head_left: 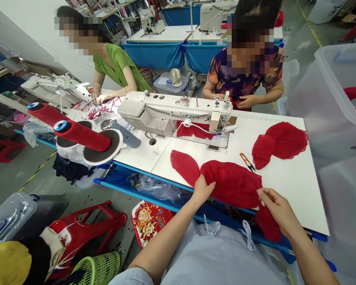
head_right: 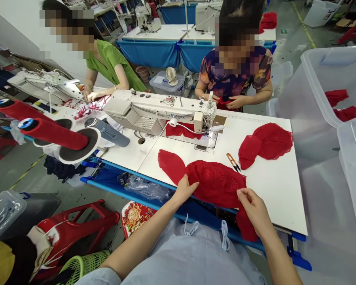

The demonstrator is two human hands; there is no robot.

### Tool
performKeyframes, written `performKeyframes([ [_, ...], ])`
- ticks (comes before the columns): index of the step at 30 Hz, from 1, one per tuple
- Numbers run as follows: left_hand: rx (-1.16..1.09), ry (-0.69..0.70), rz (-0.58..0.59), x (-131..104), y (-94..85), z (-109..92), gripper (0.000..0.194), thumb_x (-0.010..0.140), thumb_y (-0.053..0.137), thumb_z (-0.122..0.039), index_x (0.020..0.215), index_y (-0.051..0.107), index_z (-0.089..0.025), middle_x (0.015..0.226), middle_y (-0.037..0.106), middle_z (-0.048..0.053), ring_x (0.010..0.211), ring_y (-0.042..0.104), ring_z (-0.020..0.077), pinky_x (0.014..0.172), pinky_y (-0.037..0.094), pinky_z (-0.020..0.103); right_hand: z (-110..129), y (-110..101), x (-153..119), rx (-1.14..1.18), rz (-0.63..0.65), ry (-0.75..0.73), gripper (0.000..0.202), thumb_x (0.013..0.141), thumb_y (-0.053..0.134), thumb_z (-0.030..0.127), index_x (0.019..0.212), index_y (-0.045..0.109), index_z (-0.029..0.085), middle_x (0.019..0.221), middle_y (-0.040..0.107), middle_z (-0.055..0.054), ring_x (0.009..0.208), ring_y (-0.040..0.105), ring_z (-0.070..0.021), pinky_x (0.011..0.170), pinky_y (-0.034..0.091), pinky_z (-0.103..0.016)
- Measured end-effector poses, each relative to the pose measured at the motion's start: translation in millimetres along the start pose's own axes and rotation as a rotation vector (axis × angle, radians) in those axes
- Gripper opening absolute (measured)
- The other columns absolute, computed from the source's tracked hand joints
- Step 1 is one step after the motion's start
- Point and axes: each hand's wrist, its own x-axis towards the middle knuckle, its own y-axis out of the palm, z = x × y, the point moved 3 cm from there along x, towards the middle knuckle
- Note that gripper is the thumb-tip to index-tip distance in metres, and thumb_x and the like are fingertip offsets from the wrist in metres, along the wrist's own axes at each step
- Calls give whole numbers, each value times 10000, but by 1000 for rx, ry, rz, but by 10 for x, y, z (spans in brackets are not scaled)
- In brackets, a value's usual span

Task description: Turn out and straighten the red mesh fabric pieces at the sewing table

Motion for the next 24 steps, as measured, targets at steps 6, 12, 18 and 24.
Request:
performKeyframes([
  [6,347,300,148,-388,-33,-398,342,742,664,-305,1066,642,-197,1191,570,126,1174,472,261,1049,289,379,486,529,-165,718,404,189,308,728,667,504,793,661,203,641,498,23,503,382,-95,486,359,-237],
  [12,-78,-336,448,-668,-58,-381,401,717,659,-538,824,675,-153,787,681,65,729,613,157,668,438,229,680,884,-183,768,503,68,197,758,659,395,841,655,216,744,558,5,625,491,-110,603,445,-232],
  [18,-337,-178,84,-605,-355,-406,334,589,808,-365,786,631,-161,627,626,-23,522,515,66,523,371,169,616,989,-242,644,473,45,351,585,642,171,926,645,253,1040,631,-31,1037,557,-218,860,465,-328],
  [24,-334,-113,70,-614,-509,-586,360,585,809,-367,802,608,-163,620,603,-23,532,539,81,539,404,182,529,1043,-275,192,274,-243,300,699,562,210,996,590,240,1089,607,-66,1079,543,-246,987,397,-466],
])
